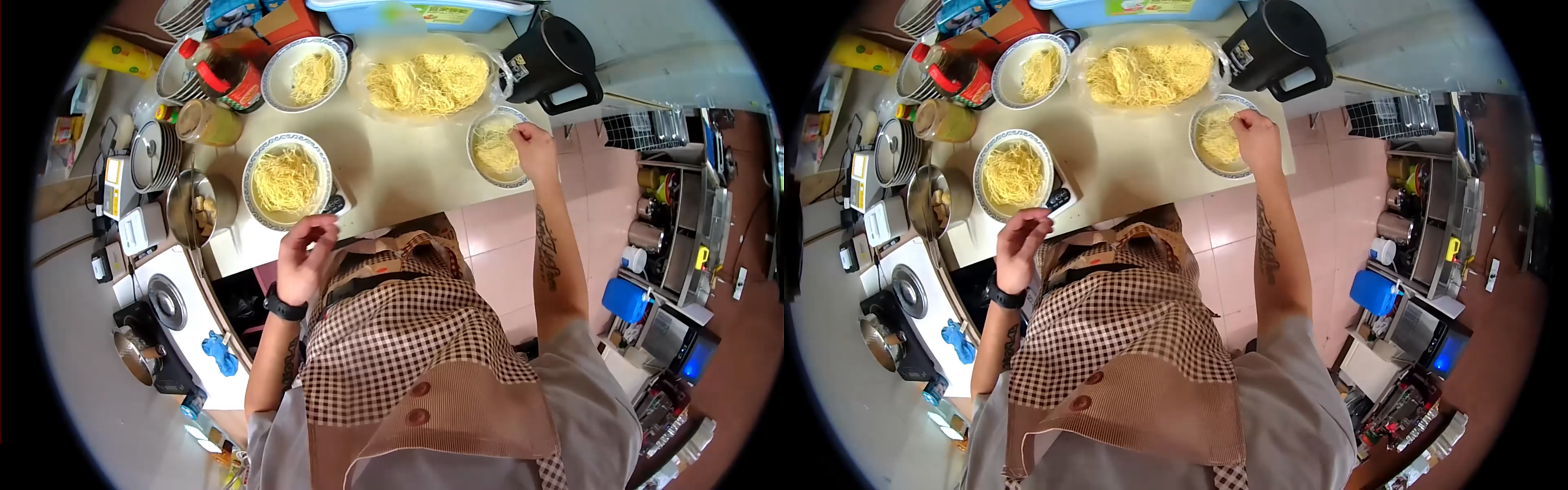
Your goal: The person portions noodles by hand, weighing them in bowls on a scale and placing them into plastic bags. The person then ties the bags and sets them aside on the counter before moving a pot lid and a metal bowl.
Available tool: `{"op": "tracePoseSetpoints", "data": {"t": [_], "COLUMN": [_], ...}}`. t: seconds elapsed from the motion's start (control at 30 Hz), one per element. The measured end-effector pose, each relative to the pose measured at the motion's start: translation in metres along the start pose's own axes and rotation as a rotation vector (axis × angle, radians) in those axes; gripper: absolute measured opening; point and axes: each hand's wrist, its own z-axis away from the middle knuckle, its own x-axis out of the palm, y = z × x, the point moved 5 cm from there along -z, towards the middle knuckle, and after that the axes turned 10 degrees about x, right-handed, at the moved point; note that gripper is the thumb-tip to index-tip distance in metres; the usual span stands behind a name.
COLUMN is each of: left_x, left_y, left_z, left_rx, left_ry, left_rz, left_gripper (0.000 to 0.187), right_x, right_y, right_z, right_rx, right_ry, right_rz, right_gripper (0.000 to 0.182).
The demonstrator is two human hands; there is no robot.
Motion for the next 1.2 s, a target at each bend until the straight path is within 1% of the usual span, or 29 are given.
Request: {"op": "tracePoseSetpoints", "data": {"t": [0.03, 0.1, 0.17, 0.23, 0.27, 0.3, 0.37, 0.43, 0.47, 0.53, 0.63, 0.67, 0.77, 0.87, 0.9, 0.97, 1.0, 1.03, 1.07, 1.13, 1.2], "left_x": [0.018, 0.056, 0.097, 0.14, 0.159, 0.18, 0.219, 0.255, 0.272, 0.297, 0.311, 0.312, 0.314, 0.313, 0.314, 0.314, 0.312, 0.312, 0.314, 0.315, 0.314], "left_y": [0.007, 0.012, 0.019, 0.018, 0.015, 0.008, -0.004, -0.02, -0.033, -0.063, -0.093, -0.094, -0.109, -0.111, -0.111, -0.111, -0.108, -0.105, -0.101, -0.091, -0.088], "left_z": [-0.011, -0.035, -0.059, -0.081, -0.093, -0.103, -0.123, -0.145, -0.156, -0.172, -0.185, -0.186, -0.19, -0.19, -0.189, -0.186, -0.184, -0.182, -0.179, -0.172, -0.162], "left_rx": [0.052, 0.154, 0.194, 0.215, 0.338, 0.462, 0.558, 0.536, 0.497, 0.415, 0.413, 0.341, 0.414, 0.366, 0.378, 0.401, 0.386, 0.417, 0.446, 0.5, 0.564], "left_ry": [-0.078, -0.245, -0.395, -0.548, -0.57, -0.591, -0.522, -0.442, -0.467, -0.522, -0.565, -0.618, -0.634, -0.622, -0.637, -0.665, -0.699, -0.73, -0.762, -0.854, -0.762], "left_rz": [-0.056, -0.11, -0.231, -0.319, -0.413, -0.505, -0.529, -0.475, -0.532, -0.642, -0.733, -0.79, -0.949, -0.863, -0.909, -1.002, -0.966, -1.027, -1.088, -1.251, -1.176], "left_gripper": [0.019, 0.019, 0.021, 0.021, 0.024, 0.028, 0.049, 0.07, 0.072, 0.077, 0.077, 0.076, 0.073, 0.068, 0.066, 0.063, 0.059, 0.058, 0.056, 0.053, 0.05], "right_x": [-0.009, -0.016, -0.023, -0.031, -0.036, -0.042, -0.053, -0.061, -0.065, -0.081, -0.111, -0.12, -0.152, -0.184, -0.197, -0.221, -0.235, -0.25, -0.262, -0.294, -0.303], "right_y": [-0.003, 0.006, 0.009, 0.01, 0.009, 0.006, -0.001, -0.006, -0.01, -0.024, -0.038, -0.042, -0.057, -0.078, -0.094, -0.12, -0.134, -0.143, -0.155, -0.168, -0.157], "right_z": [0.004, 0.004, 0.003, 0.002, 0.002, 0.003, 0.004, 0.005, 0.004, 0.009, 0.012, 0.013, 0.018, 0.019, 0.016, 0.02, 0.018, 0.018, 0.018, 0.008, 0.003], "right_rx": [0.057, 0.027, 0.007, 0.03, 0.041, 0.051, 0.068, 0.067, 0.062, 0.032, -0.015, -0.03, -0.027, -0.154, -0.388, -0.367, -0.527, -0.49, -0.542, -0.678, -0.623], "right_ry": [-0.016, 0.028, 0.031, 0.027, 0.026, 0.01, -0.02, -0.066, -0.09, -0.066, -0.034, -0.029, 0.024, 0.03, -0.07, 0.1, -0.04, 0.036, 0.017, -0.176, -0.135], "right_rz": [-0.054, -0.174, -0.244, -0.418, -0.505, -0.506, -0.507, -0.551, -0.572, -0.584, -0.685, -0.734, -0.802, -0.927, -1.055, -1.103, -1.103, -1.079, -1.077, -0.99, -1.004], "right_gripper": [0.019, 0.018, 0.018, 0.017, 0.017, 0.017, 0.016, 0.015, 0.015, 0.014, 0.012, 0.011, 0.011, 0.01, 0.009, 0.01, 0.013, 0.017, 0.02, 0.026, 0.035]}}
